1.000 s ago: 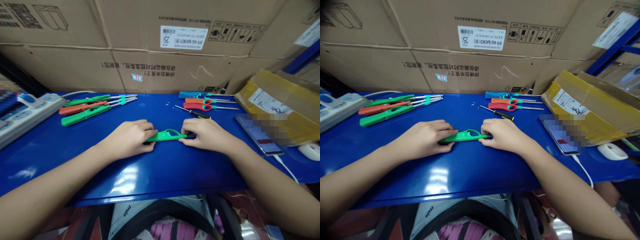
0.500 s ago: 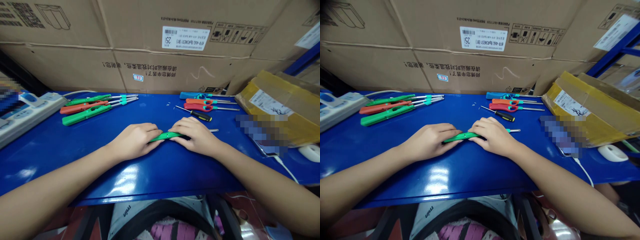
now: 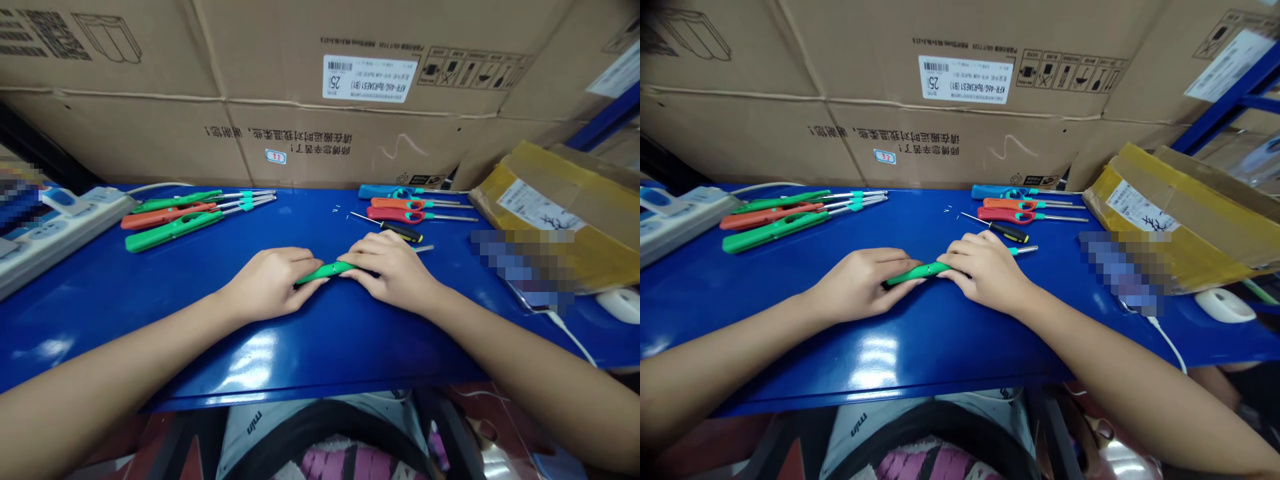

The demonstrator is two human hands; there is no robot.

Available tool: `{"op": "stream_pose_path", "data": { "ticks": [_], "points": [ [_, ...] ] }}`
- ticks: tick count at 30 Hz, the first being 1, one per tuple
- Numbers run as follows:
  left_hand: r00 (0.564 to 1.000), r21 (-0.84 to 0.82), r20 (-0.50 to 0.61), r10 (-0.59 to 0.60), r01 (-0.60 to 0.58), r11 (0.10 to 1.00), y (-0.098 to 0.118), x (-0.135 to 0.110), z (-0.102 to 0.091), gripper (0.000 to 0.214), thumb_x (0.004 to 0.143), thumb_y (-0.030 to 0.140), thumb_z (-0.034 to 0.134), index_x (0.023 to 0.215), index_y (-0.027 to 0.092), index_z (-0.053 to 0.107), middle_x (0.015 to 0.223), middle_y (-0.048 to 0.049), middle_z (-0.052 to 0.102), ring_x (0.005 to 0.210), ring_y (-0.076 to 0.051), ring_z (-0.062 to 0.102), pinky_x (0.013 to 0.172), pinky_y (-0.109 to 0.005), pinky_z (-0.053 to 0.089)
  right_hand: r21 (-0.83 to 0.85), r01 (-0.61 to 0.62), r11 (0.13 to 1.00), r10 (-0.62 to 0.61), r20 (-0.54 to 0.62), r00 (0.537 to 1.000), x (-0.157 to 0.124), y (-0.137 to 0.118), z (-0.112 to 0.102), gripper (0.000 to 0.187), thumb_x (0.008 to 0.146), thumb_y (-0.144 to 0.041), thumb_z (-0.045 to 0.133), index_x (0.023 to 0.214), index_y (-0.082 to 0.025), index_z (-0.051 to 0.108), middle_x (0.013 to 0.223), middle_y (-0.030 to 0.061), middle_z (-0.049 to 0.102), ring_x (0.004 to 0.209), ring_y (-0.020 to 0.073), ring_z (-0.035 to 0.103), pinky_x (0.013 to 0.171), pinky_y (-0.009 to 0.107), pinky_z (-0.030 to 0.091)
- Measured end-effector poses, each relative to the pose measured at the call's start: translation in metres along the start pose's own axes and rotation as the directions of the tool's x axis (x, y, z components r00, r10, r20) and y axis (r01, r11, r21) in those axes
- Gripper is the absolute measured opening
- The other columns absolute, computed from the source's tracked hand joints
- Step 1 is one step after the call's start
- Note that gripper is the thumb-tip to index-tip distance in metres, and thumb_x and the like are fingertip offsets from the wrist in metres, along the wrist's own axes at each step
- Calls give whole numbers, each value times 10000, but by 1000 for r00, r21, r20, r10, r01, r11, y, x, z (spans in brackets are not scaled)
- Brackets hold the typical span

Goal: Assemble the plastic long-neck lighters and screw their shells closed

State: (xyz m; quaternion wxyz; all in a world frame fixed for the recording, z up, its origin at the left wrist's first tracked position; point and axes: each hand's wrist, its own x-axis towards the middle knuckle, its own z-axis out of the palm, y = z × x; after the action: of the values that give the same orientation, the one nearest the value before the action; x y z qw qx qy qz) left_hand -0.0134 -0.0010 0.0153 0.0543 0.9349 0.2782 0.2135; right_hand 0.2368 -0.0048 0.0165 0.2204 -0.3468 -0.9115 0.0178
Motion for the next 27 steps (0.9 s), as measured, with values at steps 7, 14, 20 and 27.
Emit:
{"op": "stream_pose_path", "data": {
  "ticks": [7, 14, 20, 27],
  "points": [
    [1000, -68, -26, 5, -6, 998, -22, 1, -4, 290, 1012, 327, 523, 1144, 164, 723, 1021, -86, 748, 885, -185, 703, 819, -300, 569, 95, -19, 995, 21, -13, 1000, -3, 30, -9, 169, 959, -331, 631, 1051, -213, 712, 1039, 73, 725, 965, 221, 652, 879, 364, 455],
    [999, -90, -26, 37, -39, 995, -25, -1, -5, 292, 1008, 331, 533, 1147, 154, 720, 1021, -95, 750, 902, -199, 703, 830, -318, 564, -64, -25, 998, 26, 23, 999, -5, 26, -12, 124, 955, -287, 614, 918, -180, 665, 880, 66, 691, 839, 226, 613, 786, 362, 398],
    [951, -450, 20, -310, 285, 846, -13, 5, -3, 333, 953, 431, 602, 1066, 152, 743, 864, -62, 760, 646, -144, 647, 579, -245, 511, -41, -56, 998, 59, 84, 995, -4, 25, -19, 167, 987, -323, 562, 988, -180, 651, 960, 74, 714, 882, 226, 628, 841, 368, 400],
    [719, -815, 437, -539, 571, 101, 13, 15, 4, 370, 953, 414, 556, 791, 106, 682, 660, -49, 650, 438, -56, 410, 416, -194, 349, -46, 57, 997, -51, 126, 991, 0, 7, -7, 488, 990, -517, 533, 1341, -181, 578, 1143, 87, 725, 956, 232, 684, 794, 347, 467]
  ]
}}
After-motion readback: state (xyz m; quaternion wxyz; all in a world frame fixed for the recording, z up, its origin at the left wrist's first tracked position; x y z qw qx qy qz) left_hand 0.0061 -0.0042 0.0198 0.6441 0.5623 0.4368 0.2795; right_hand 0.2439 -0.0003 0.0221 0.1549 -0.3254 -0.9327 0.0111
